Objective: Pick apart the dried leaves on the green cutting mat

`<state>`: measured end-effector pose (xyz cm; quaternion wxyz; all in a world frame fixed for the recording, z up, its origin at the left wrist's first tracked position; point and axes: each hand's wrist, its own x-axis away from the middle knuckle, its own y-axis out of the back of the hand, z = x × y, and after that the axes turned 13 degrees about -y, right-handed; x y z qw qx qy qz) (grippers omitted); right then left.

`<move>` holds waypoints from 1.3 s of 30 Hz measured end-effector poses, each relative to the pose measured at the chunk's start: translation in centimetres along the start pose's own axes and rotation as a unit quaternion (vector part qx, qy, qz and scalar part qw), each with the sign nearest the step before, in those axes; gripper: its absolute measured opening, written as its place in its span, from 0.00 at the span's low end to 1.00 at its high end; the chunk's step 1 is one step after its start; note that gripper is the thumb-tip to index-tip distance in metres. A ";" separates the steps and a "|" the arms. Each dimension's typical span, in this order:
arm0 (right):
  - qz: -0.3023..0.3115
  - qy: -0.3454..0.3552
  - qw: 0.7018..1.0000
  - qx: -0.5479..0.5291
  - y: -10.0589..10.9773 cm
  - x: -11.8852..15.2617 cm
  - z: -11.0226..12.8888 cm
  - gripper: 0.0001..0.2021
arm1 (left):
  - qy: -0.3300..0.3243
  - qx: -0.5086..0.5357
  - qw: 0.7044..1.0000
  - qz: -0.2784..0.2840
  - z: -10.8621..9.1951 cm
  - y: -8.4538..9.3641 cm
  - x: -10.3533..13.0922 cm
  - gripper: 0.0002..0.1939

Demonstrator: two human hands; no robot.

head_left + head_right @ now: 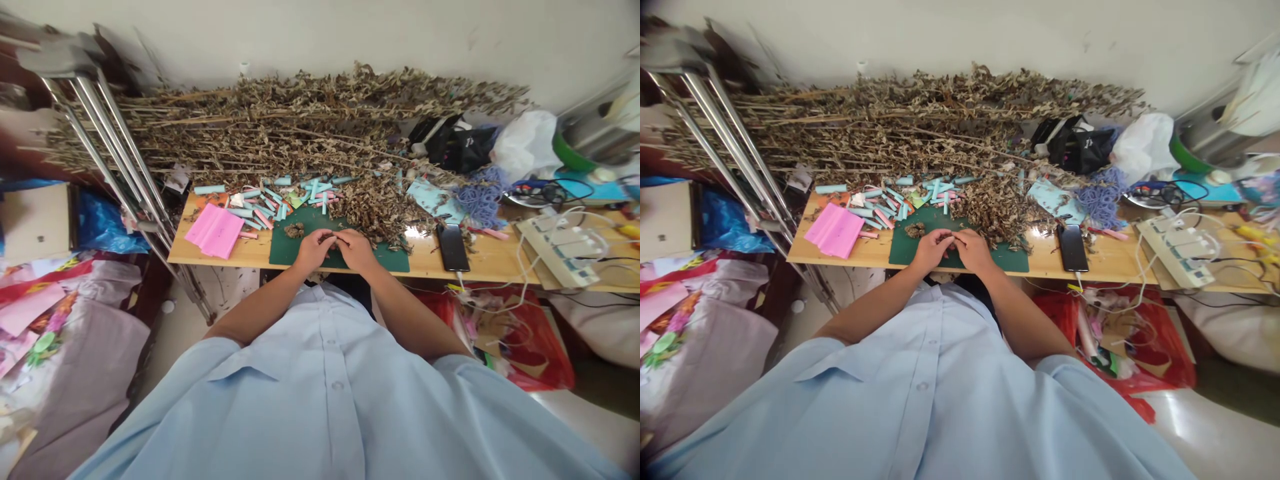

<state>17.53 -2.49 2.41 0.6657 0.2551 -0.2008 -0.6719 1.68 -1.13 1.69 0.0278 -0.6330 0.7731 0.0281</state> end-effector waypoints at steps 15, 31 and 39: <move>-0.068 -0.065 0.994 -0.053 1.0 0.4 -0.8 0.09 | 0.012 -0.027 0.999 -0.011 -0.3 0.4 0.0 0.09; 0.004 -0.149 0.988 -0.039 1.5 2.5 -0.7 0.11 | 0.018 0.032 0.999 -0.010 0.3 0.3 -0.3 0.14; 0.015 -0.206 0.963 -0.174 1.6 1.6 -0.7 0.13 | 0.011 -0.038 0.998 0.052 0.1 0.7 0.0 0.15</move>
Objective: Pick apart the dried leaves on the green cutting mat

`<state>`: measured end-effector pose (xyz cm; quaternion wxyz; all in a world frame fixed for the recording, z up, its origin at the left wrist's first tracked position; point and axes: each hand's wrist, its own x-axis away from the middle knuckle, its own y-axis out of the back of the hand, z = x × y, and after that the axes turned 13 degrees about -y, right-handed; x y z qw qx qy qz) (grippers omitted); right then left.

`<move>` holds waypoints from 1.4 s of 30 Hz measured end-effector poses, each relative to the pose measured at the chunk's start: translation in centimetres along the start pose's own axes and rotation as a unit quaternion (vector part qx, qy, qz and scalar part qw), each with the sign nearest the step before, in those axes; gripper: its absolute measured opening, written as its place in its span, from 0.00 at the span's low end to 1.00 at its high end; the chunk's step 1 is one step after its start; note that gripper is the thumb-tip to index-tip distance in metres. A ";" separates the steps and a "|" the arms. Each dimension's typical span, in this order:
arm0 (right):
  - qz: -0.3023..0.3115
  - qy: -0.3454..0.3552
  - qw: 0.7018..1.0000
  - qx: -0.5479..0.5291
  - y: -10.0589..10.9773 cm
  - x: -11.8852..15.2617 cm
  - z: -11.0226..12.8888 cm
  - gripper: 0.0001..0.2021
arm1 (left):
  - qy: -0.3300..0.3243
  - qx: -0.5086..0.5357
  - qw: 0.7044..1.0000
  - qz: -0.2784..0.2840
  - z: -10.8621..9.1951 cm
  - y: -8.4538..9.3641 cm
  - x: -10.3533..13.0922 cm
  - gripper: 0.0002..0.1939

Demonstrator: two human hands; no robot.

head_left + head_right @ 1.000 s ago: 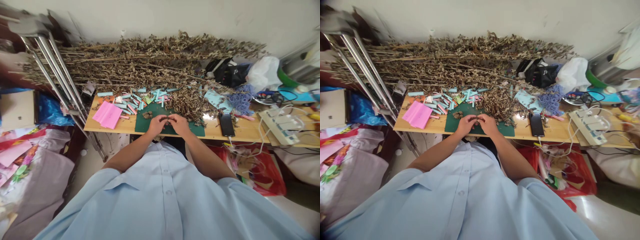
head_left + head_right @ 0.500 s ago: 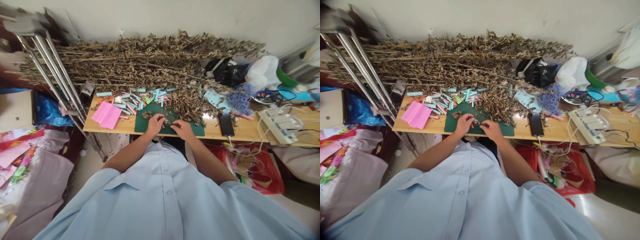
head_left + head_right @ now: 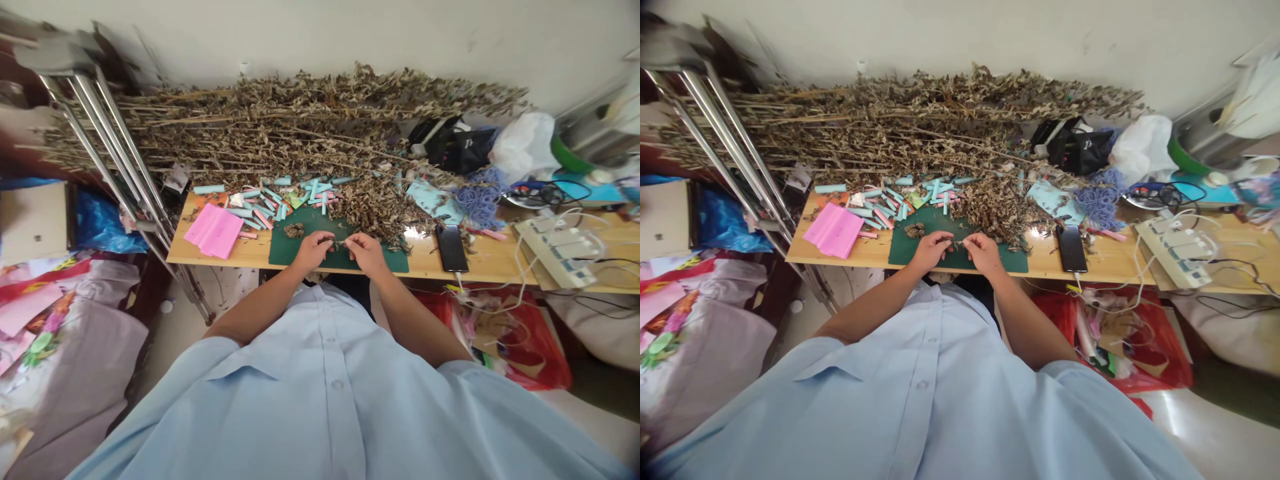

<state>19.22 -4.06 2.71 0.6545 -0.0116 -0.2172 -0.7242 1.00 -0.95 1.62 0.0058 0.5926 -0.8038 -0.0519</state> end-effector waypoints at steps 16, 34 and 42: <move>-0.015 0.023 0.999 0.034 -0.5 0.5 2.5 0.13 | -0.128 -0.117 0.985 0.001 -1.3 -0.6 0.4 0.12; -0.039 0.047 0.995 0.080 -0.3 0.7 2.6 0.12 | -0.172 -0.165 0.971 0.023 -1.0 -1.1 0.6 0.09; -0.059 0.043 0.996 0.056 -0.1 0.4 2.3 0.11 | -0.178 -0.202 0.963 0.020 -0.9 -1.0 0.5 0.08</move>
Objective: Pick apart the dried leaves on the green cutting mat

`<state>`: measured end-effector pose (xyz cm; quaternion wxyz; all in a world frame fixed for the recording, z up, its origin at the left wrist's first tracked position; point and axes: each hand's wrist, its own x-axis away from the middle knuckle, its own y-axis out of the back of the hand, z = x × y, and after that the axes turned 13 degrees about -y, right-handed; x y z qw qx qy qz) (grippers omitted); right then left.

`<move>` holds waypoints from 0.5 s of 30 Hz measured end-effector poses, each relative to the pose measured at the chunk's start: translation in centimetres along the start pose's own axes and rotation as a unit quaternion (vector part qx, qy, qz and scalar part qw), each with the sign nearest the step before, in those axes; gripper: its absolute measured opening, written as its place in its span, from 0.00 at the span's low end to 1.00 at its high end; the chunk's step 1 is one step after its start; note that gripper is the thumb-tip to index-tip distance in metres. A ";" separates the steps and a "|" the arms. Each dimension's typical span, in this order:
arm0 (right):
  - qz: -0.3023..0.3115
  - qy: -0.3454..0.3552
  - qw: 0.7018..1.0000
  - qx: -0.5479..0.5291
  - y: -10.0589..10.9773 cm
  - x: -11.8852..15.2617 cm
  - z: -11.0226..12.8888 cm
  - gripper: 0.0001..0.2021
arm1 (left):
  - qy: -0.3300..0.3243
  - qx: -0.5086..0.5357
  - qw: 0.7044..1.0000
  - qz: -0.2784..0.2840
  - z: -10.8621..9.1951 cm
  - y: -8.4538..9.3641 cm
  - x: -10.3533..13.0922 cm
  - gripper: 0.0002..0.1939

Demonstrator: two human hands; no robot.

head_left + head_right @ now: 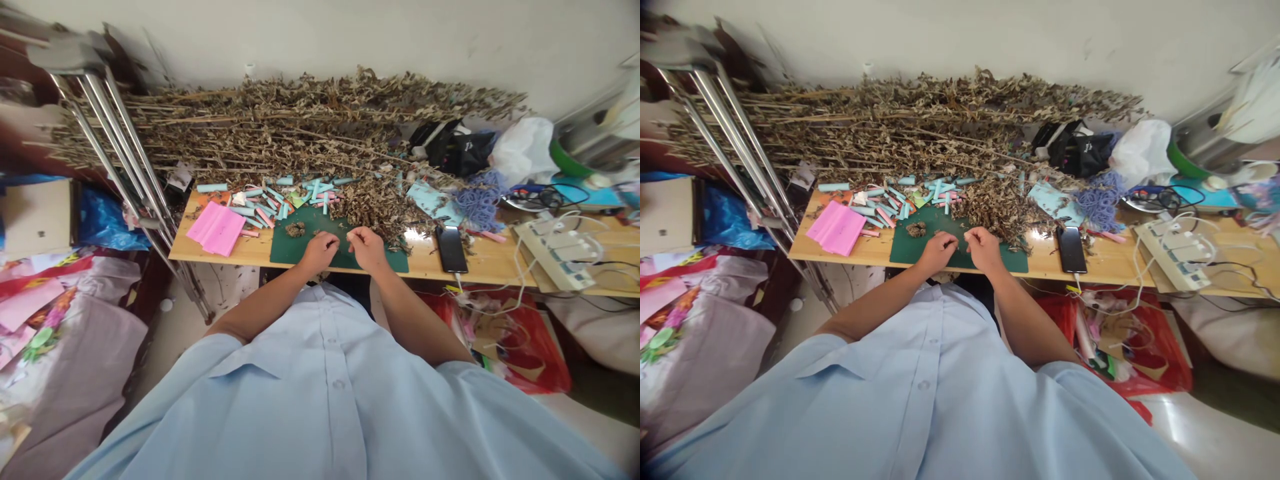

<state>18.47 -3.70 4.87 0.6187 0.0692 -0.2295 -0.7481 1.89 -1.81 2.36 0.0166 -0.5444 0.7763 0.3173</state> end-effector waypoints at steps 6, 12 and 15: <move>0.000 -0.024 1.000 -0.012 0.3 -0.2 0.0 0.11 | 0.019 0.032 0.999 0.003 -0.2 0.0 0.1 0.09; 0.027 -0.043 0.998 -0.038 -0.1 0.1 0.1 0.12 | 0.055 0.042 0.997 -0.022 -0.1 0.3 0.0 0.09; 0.045 -0.041 0.998 -0.028 0.0 0.5 0.0 0.12 | 0.088 0.058 0.994 -0.038 0.1 0.6 -0.2 0.08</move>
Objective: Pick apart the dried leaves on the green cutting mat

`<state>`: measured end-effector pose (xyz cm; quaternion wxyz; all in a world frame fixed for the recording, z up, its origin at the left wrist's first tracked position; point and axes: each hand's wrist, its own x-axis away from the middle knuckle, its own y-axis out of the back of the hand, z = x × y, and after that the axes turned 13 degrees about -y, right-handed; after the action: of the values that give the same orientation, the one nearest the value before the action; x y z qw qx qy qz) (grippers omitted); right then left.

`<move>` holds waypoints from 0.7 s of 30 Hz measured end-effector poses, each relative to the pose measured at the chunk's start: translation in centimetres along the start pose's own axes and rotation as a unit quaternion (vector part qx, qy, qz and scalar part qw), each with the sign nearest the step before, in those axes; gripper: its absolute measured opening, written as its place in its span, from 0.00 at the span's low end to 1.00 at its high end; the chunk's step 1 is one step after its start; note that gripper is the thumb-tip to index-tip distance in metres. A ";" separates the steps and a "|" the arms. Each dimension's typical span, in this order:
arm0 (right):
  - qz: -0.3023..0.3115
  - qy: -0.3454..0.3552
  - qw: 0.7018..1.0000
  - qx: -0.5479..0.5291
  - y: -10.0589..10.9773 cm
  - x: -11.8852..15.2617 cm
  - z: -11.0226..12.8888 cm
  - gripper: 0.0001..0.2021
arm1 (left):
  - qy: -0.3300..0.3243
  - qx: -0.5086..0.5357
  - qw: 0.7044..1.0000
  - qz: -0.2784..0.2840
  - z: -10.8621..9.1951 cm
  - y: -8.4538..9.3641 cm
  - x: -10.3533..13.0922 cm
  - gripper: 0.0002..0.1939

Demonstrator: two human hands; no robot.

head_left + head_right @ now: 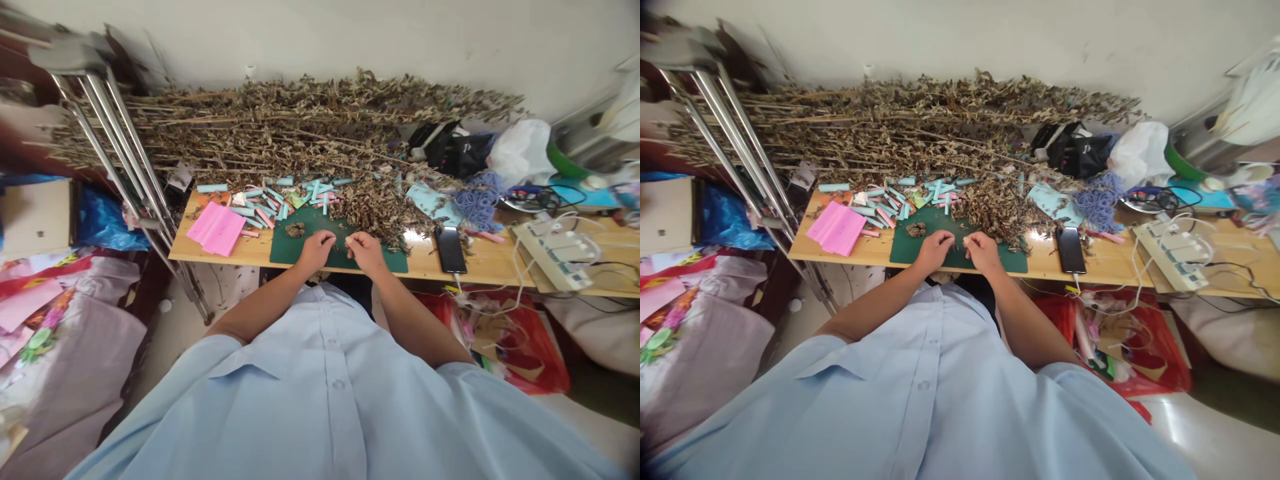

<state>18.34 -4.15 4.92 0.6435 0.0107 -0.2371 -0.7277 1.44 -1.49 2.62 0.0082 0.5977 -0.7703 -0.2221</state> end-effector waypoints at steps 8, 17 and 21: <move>0.133 0.052 0.979 0.143 0.6 3.4 -1.8 0.07 | 0.059 0.099 0.992 -0.054 0.6 0.2 -0.2 0.08; 0.098 0.195 0.939 0.265 0.2 4.1 -2.4 0.08 | 0.066 0.158 0.980 -0.099 1.0 0.0 0.1 0.09; -0.036 0.127 0.923 0.361 0.1 2.1 -2.0 0.08 | 0.100 0.230 0.954 -0.166 1.2 -0.1 0.2 0.09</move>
<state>18.66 -6.80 3.83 0.5938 0.3436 -0.3997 -0.6079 1.09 -1.27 1.44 -0.0892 0.7224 -0.6853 0.0234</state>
